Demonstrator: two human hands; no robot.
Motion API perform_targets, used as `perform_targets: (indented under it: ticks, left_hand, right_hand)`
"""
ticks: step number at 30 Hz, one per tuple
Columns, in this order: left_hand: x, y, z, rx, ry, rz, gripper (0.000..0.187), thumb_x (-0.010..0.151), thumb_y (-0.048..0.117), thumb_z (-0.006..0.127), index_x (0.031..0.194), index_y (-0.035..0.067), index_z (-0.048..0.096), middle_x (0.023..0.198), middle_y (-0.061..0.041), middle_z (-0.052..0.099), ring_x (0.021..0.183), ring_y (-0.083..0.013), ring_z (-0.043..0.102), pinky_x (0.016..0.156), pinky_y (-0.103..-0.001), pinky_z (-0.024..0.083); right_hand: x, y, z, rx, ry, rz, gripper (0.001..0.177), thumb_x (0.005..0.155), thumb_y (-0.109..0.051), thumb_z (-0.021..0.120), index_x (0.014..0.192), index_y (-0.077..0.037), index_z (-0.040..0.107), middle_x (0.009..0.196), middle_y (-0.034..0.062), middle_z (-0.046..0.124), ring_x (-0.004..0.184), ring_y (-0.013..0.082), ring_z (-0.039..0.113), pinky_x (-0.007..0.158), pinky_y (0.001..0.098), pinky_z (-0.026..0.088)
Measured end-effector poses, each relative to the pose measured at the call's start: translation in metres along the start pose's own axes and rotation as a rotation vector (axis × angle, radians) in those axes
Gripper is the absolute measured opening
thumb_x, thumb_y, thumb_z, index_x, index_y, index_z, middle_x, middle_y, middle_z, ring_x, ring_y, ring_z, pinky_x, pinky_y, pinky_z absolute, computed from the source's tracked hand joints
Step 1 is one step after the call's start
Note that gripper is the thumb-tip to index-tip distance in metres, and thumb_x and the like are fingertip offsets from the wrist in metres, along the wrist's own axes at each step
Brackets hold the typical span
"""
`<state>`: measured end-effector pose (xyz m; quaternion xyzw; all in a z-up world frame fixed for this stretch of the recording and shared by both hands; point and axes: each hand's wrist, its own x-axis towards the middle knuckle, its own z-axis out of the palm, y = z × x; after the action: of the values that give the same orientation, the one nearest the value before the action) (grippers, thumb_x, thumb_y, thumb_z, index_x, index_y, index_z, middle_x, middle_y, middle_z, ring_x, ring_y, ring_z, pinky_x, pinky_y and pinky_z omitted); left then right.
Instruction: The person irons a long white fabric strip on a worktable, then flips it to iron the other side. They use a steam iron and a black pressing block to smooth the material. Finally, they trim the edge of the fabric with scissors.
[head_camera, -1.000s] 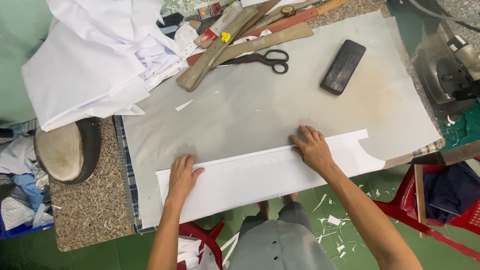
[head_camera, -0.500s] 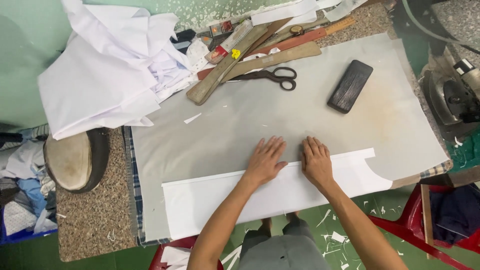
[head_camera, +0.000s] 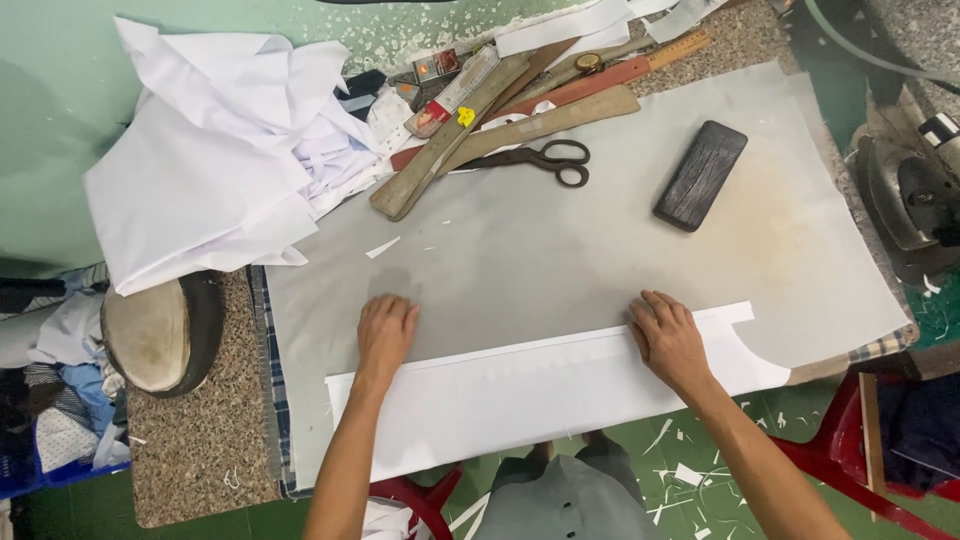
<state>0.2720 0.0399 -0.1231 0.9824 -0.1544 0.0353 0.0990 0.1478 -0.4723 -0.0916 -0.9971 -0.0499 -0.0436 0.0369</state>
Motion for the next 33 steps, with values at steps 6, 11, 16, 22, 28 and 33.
perform_targets:
  ticks: [6,11,16,22,28,33]
  left_hand:
    - [-0.057,0.033,-0.071,-0.051,-0.431,-0.072,0.05,0.095,0.046,0.068,0.131,0.011,0.064,0.134,-0.012,0.059,0.125,-0.0301,0.06,0.098,-0.042,0.053]
    - [-0.063,0.035,-0.074,0.01,-0.509,-0.043,0.043,0.093,0.048,0.068,0.123,0.018,0.067,0.11,-0.004,0.069,0.111,-0.022,0.065,0.096,-0.038,0.045]
    - [-0.066,0.054,-0.098,-0.038,-0.499,-0.05,0.04,0.092,0.046,0.07,0.11,0.01,0.072,0.105,-0.009,0.067,0.114,-0.0262,0.06,0.103,-0.042,0.041]
    - [-0.077,0.047,-0.079,-0.038,-0.456,-0.088,0.032,0.098,0.04,0.065,0.115,0.013,0.07,0.103,-0.005,0.064,0.114,-0.0239,0.06,0.104,-0.042,0.043]
    - [-0.083,0.041,-0.069,-0.033,-0.419,-0.088,0.032,0.098,0.04,0.065,0.114,0.013,0.07,0.102,-0.006,0.063,0.115,-0.0241,0.061,0.112,-0.044,0.04]
    - [-0.087,0.035,-0.061,0.016,-0.341,-0.028,0.017,0.097,0.028,0.067,0.104,0.014,0.072,0.093,-0.003,0.064,0.109,-0.0211,0.064,0.116,-0.044,0.038]
  right_hand:
    - [0.006,-0.021,0.003,0.024,-0.047,-0.115,0.026,0.097,-0.035,0.066,0.121,-0.028,0.068,0.136,0.0009,0.06,0.136,0.0211,0.054,0.111,0.0383,0.045]
    - [0.007,-0.031,0.001,0.028,-0.101,-0.127,0.024,0.098,-0.037,0.064,0.122,-0.03,0.067,0.137,0.0004,0.057,0.137,0.0203,0.052,0.113,0.0377,0.043]
    - [0.005,-0.038,-0.008,0.07,-0.104,-0.137,0.023,0.099,-0.034,0.065,0.121,-0.029,0.07,0.137,0.0032,0.059,0.136,0.0221,0.054,0.113,0.0387,0.043]
    - [-0.006,-0.048,-0.011,0.123,-0.001,-0.186,0.026,0.099,-0.037,0.065,0.123,-0.028,0.07,0.14,0.0049,0.057,0.137,0.0235,0.051,0.113,0.0391,0.041]
    - [-0.018,-0.031,-0.01,0.157,0.072,-0.146,0.02,0.096,-0.04,0.068,0.112,-0.029,0.075,0.142,0.0033,0.056,0.139,0.0229,0.049,0.112,0.0377,0.04]
    - [-0.003,-0.025,-0.004,0.066,0.012,-0.099,0.019,0.099,-0.03,0.068,0.117,-0.025,0.073,0.135,0.0016,0.061,0.136,0.0201,0.054,0.111,0.0361,0.044]
